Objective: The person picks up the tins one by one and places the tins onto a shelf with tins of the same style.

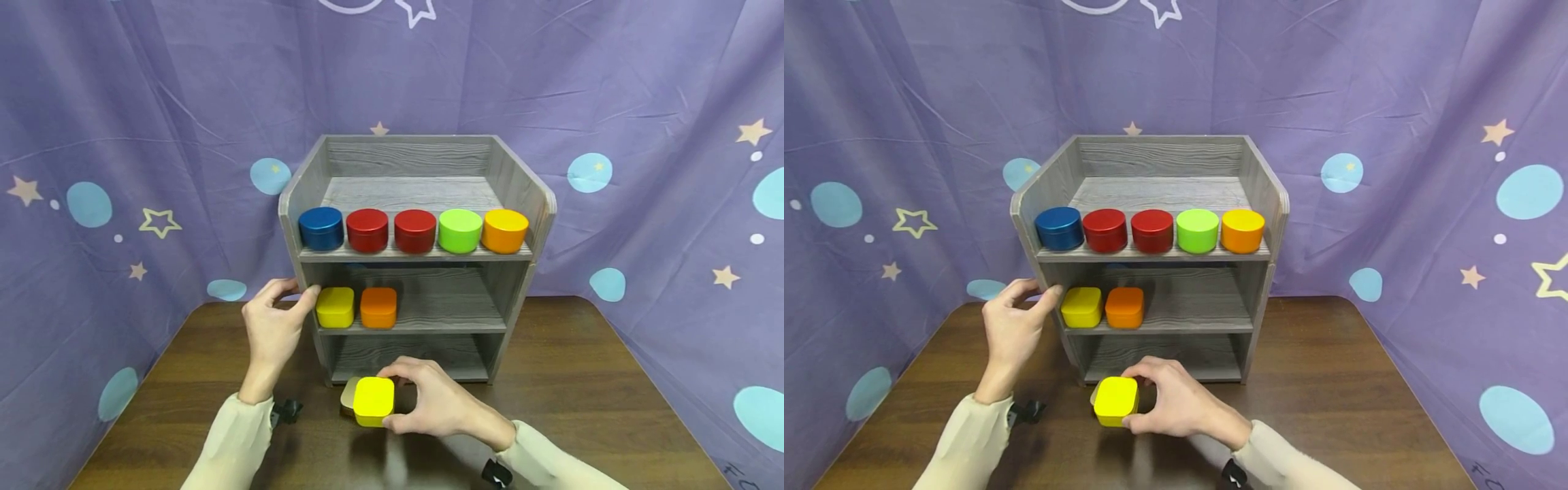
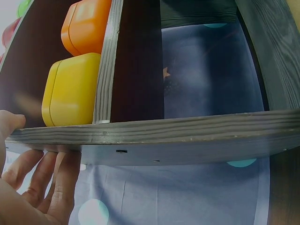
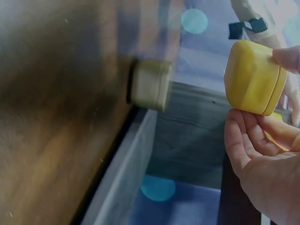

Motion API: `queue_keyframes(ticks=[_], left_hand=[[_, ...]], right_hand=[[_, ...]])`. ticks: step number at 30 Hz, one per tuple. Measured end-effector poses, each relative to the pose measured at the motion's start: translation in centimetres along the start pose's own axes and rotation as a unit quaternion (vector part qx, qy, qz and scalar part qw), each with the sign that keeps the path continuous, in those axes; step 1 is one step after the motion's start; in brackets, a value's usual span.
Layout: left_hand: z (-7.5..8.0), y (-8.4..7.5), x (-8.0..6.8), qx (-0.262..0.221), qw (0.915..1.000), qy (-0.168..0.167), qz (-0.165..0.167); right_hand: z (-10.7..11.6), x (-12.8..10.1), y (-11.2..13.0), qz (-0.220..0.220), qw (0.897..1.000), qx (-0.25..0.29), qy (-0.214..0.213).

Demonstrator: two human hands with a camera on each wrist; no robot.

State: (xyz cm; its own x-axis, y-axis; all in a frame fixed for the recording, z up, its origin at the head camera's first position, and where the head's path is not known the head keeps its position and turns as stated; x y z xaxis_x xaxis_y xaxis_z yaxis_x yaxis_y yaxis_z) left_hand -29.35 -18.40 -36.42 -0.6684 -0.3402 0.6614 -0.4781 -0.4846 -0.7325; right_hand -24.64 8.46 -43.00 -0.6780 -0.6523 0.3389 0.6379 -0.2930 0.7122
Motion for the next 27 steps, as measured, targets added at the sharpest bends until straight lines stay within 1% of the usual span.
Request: queue_keyframes(ticks=[4,7,16,21,23,27], left_hand=[[0.0,0.0,0.0,0.000,1.0000,-0.001,0.001],[0.0,0.0,0.1,-0.001,1.0000,-0.002,0.000],[0.0,-0.1,0.2,-0.001,1.0000,-0.002,-0.004],[0.0,-0.1,0.1,0.001,1.0000,-0.001,0.000],[0.0,0.0,0.1,0.002,1.0000,-0.002,0.000],[-0.1,0.0,0.0,0.004,1.0000,-0.003,-0.007]], right_hand=[[1.1,-0.1,0.3,-0.004,1.000,0.000,-0.012],[2.0,-0.1,0.4,-0.004,0.999,-0.014,-0.029],[4.2,0.0,0.6,0.016,0.996,-0.048,-0.069],[5.4,0.0,0.8,0.004,0.996,-0.052,-0.076],[5.8,0.0,0.8,-0.010,0.996,-0.051,-0.076],[6.7,-0.1,0.7,-0.022,0.995,-0.048,-0.082]])
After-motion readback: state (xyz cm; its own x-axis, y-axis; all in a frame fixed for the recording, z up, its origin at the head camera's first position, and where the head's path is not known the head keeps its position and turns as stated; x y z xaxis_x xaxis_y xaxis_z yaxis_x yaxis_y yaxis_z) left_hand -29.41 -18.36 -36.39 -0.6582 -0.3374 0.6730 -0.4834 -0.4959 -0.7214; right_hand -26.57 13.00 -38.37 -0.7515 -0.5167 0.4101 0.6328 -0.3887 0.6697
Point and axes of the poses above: each hand's wrist, its own x-axis towards the middle knuckle, its own z-axis out of the back of the hand, y = z × x, the point moved 2 cm from there along x, towards the middle knuckle, and after that the axes turned 5 degrees about x, right-handed, at the moved point
